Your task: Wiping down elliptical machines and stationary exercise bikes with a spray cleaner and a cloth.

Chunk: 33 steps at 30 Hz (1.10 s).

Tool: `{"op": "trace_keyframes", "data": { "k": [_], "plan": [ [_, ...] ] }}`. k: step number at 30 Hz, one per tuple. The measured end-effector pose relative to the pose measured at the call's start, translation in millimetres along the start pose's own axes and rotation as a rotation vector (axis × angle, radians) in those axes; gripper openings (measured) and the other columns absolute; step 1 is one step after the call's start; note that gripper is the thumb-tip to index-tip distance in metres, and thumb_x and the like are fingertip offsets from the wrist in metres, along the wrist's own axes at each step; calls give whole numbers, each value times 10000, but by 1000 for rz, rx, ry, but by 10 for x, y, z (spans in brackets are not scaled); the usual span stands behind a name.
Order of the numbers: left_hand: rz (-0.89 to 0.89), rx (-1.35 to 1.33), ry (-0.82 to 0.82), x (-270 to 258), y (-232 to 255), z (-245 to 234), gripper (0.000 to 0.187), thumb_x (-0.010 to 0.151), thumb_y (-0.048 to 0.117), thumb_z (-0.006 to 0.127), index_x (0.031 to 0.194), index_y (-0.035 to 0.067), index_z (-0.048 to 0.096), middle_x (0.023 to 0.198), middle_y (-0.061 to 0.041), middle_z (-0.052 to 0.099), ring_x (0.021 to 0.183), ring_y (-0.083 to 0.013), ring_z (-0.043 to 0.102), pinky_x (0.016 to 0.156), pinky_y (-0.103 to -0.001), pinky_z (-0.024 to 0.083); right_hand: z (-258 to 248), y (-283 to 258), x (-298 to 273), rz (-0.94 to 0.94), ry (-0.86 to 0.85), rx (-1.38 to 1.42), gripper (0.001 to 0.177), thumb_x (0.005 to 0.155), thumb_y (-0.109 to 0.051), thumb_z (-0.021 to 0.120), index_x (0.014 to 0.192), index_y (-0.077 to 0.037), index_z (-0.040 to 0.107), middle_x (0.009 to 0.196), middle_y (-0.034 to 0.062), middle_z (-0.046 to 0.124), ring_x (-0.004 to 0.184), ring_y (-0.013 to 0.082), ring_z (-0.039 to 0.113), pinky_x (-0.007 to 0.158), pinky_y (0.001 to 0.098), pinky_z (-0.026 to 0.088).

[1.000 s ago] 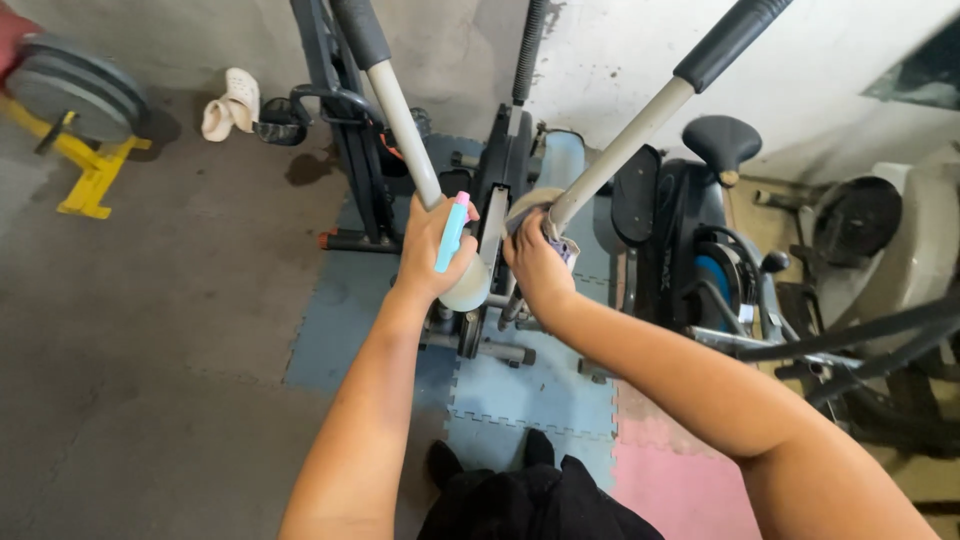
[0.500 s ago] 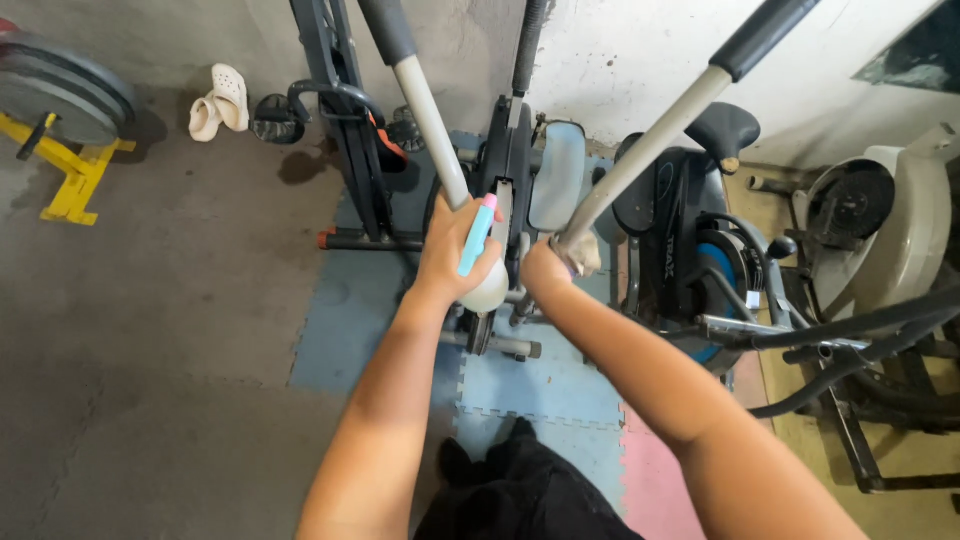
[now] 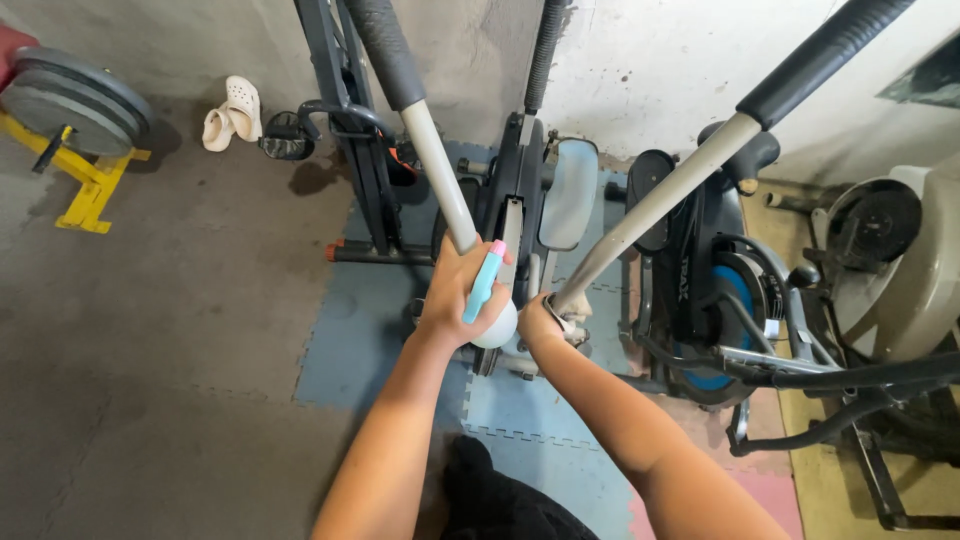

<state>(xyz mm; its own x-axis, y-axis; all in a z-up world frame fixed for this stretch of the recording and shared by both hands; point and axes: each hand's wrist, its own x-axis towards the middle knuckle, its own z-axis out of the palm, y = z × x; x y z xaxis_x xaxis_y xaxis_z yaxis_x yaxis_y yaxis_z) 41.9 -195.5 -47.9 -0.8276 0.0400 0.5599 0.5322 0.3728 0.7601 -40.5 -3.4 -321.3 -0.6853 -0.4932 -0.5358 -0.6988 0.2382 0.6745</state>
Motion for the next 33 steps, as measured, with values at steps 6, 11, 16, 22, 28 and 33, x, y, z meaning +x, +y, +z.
{"op": "trace_keyframes", "data": {
  "k": [6,11,16,22,28,33],
  "plan": [
    [71,-28,42,2,87,-30,265,821,78,647,1085,85,664,1058,-143,547,972,-313,574,925,-378,508,129,-298,126,-46,6,13,355,982,-308,549,1126,-76,777,1051,158,765,923,404,724,732,669,516],
    [-44,-49,-12,32,84,-36,272,808,76,634,1077,90,670,1093,-155,522,963,-318,577,910,-376,521,257,-439,236,-52,24,-2,343,955,-265,574,1138,-51,769,1063,165,750,953,398,713,742,658,514],
    [-38,8,13,-3,-45,16,330,804,93,665,1134,93,668,1194,-170,504,1051,-345,585,964,-393,512,525,-669,495,-33,87,-113,306,954,-196,570,1118,-21,760,1090,196,713,927,418,698,696,656,541],
    [-77,105,-45,-37,-67,-29,334,762,111,686,1094,133,701,1180,-167,506,1085,-353,581,973,-403,513,354,-681,288,-87,65,-54,362,979,-249,525,1124,-6,750,1080,217,718,949,426,678,676,641,544],
    [14,-11,-120,50,-58,-155,335,775,96,657,1110,84,673,1118,-174,542,1062,-370,543,961,-423,507,261,-581,164,-46,88,33,349,972,-252,544,1155,-27,738,1090,178,702,975,425,675,766,629,527],
    [112,15,-185,83,-65,-266,308,779,65,623,1078,70,693,982,-117,647,1051,-377,551,967,-447,497,168,-685,18,166,261,441,318,874,-237,590,1104,-99,760,1148,83,713,1128,311,643,973,440,490]
  ]
}}
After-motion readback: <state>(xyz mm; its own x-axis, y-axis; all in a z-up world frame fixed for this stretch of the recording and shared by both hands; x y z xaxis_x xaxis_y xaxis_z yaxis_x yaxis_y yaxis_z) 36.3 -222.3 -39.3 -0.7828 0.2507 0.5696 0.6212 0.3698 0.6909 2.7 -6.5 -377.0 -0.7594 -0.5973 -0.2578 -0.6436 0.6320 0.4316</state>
